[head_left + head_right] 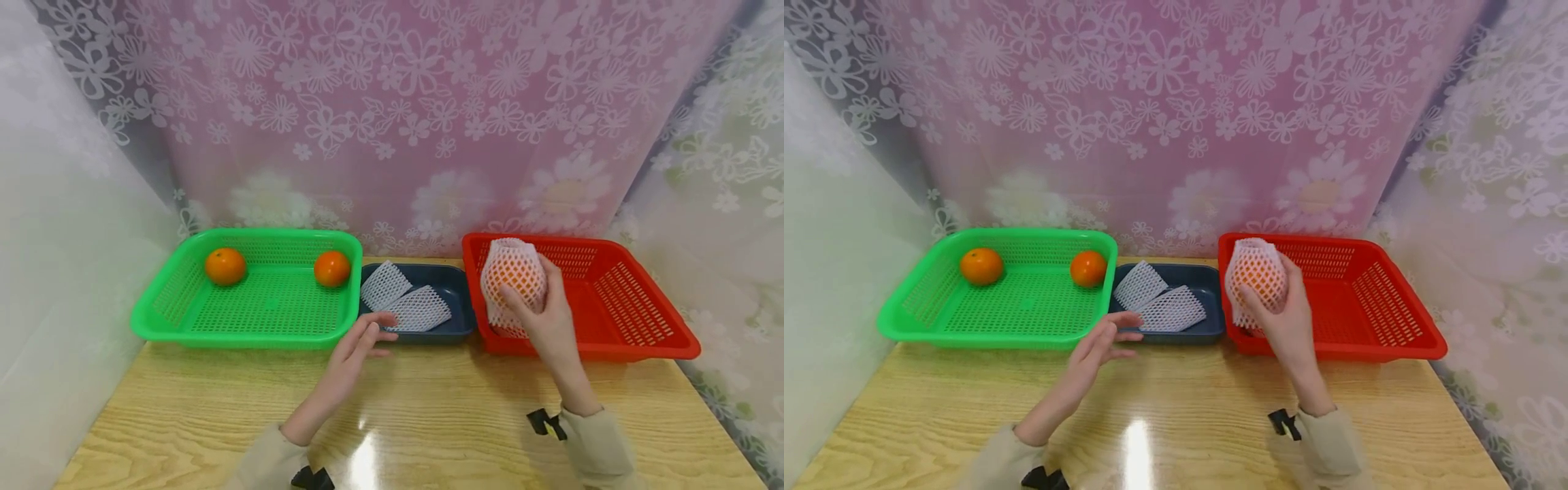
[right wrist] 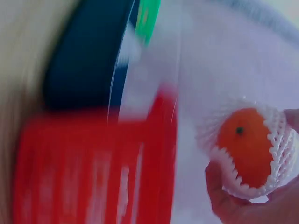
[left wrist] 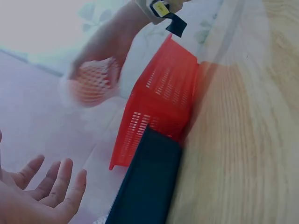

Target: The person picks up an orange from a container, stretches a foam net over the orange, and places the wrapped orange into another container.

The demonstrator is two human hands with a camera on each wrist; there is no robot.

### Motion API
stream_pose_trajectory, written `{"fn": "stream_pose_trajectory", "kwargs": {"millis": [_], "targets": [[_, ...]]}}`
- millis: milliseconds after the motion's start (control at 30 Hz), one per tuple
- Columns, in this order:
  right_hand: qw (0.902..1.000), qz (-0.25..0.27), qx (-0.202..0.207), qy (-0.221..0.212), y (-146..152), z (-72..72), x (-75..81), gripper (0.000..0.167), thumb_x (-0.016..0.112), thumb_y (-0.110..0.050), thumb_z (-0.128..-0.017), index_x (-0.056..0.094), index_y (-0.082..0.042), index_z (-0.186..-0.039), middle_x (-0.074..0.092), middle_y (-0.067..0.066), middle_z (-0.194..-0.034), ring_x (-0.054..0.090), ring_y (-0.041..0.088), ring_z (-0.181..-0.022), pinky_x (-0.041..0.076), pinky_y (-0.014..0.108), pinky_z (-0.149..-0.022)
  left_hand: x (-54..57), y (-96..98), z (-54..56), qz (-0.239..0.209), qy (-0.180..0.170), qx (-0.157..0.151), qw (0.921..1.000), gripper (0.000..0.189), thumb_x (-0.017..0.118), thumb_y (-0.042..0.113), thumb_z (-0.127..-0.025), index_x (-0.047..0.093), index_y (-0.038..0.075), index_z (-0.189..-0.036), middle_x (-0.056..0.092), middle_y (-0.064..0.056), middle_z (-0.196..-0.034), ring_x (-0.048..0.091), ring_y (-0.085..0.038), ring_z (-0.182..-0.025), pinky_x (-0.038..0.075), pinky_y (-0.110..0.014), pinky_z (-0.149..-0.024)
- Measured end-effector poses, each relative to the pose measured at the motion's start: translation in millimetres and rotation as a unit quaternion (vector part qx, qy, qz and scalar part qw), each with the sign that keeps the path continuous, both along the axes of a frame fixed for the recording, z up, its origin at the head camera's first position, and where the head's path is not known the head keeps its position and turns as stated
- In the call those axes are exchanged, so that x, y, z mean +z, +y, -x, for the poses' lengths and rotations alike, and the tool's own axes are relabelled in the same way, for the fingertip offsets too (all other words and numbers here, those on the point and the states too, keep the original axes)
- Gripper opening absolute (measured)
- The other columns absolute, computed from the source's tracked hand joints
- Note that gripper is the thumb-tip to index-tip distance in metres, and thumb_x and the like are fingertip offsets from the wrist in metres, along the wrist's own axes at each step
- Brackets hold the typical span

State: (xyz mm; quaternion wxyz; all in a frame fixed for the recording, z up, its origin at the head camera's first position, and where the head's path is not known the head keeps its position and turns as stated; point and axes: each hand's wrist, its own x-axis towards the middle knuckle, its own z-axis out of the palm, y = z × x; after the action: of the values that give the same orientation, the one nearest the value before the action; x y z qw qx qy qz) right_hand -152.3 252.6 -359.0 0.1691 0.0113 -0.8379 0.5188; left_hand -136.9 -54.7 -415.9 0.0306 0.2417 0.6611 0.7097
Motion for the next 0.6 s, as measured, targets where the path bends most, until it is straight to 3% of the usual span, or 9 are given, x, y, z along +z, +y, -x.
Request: {"fn": "stream_pose_trajectory", "kwargs": {"millis": [67,133,233,400,467,600], "targets": [[0.9963,-0.069,-0.052,-0.003,23,8.3,-0.2,0.079,0.071,-0.035,-0.095,0.027,-0.016,-0.158,0.046,0.018,-0.143,0.05,0.033,-0.121,0.053,0.046,-0.093,1.6,-3.1,1.9,0.0,-0.003,0.009,1.0,0.042,0.031,0.022,-0.113,0.05,-0.008,-0.136,0.051,-0.03,-0.137,0.059,-0.046,-0.117,0.056,-0.047,-0.094],[0.9858,-0.139,-0.092,-0.018,44,15.3,-2.8,0.083,0.07,-0.043,-0.094,0.027,-0.01,-0.158,0.045,0.025,-0.14,0.049,0.04,-0.118,0.049,0.061,-0.089,3.4,-5.6,3.0,0.004,-0.009,0.018,0.9998,0.042,0.032,0.023,-0.113,0.054,-0.007,-0.133,0.054,-0.028,-0.136,0.061,-0.042,-0.116,0.056,-0.048,-0.092],[0.9633,-0.232,-0.122,-0.057,69,24.0,-9.6,0.088,0.067,-0.051,-0.093,0.028,-0.001,-0.154,0.043,0.034,-0.129,0.051,0.047,-0.102,0.048,0.063,-0.076,5.8,-8.5,4.5,0.009,-0.017,0.023,0.9996,0.042,0.032,0.024,-0.113,0.057,-0.006,-0.13,0.057,-0.027,-0.134,0.062,-0.04,-0.114,0.058,-0.044,-0.09],[0.9306,-0.319,-0.107,-0.143,94,34.9,-22.7,0.094,0.063,-0.058,-0.093,0.028,0.008,-0.149,0.04,0.04,-0.121,0.054,0.051,-0.083,0.049,0.056,-0.062,9.8,-12.3,7.1,0.017,-0.015,0.028,0.9994,0.04,0.035,0.022,-0.112,0.06,-0.007,-0.125,0.059,-0.027,-0.128,0.062,-0.044,-0.112,0.058,-0.044,-0.088],[0.9199,-0.336,-0.089,-0.181,100,38.2,-27.0,0.096,0.063,-0.058,-0.093,0.026,0.011,-0.148,0.038,0.044,-0.123,0.054,0.054,-0.085,0.049,0.058,-0.063,11.9,-14.3,8.1,0.023,-0.012,0.032,0.9991,0.039,0.036,0.022,-0.112,0.061,-0.006,-0.123,0.061,-0.025,-0.126,0.063,-0.042,-0.111,0.058,-0.046,-0.088],[0.8957,-0.36,-0.048,-0.256,108,42.7,-33.2,0.102,0.058,-0.064,-0.093,0.021,0.013,-0.148,0.035,0.047,-0.129,0.051,0.06,-0.098,0.049,0.063,-0.072,16.6,-19.4,11.0,0.035,-0.011,0.041,0.9985,0.038,0.039,0.023,-0.112,0.063,-0.004,-0.122,0.063,-0.021,-0.124,0.067,-0.026,-0.107,0.058,-0.045,-0.087]]}}
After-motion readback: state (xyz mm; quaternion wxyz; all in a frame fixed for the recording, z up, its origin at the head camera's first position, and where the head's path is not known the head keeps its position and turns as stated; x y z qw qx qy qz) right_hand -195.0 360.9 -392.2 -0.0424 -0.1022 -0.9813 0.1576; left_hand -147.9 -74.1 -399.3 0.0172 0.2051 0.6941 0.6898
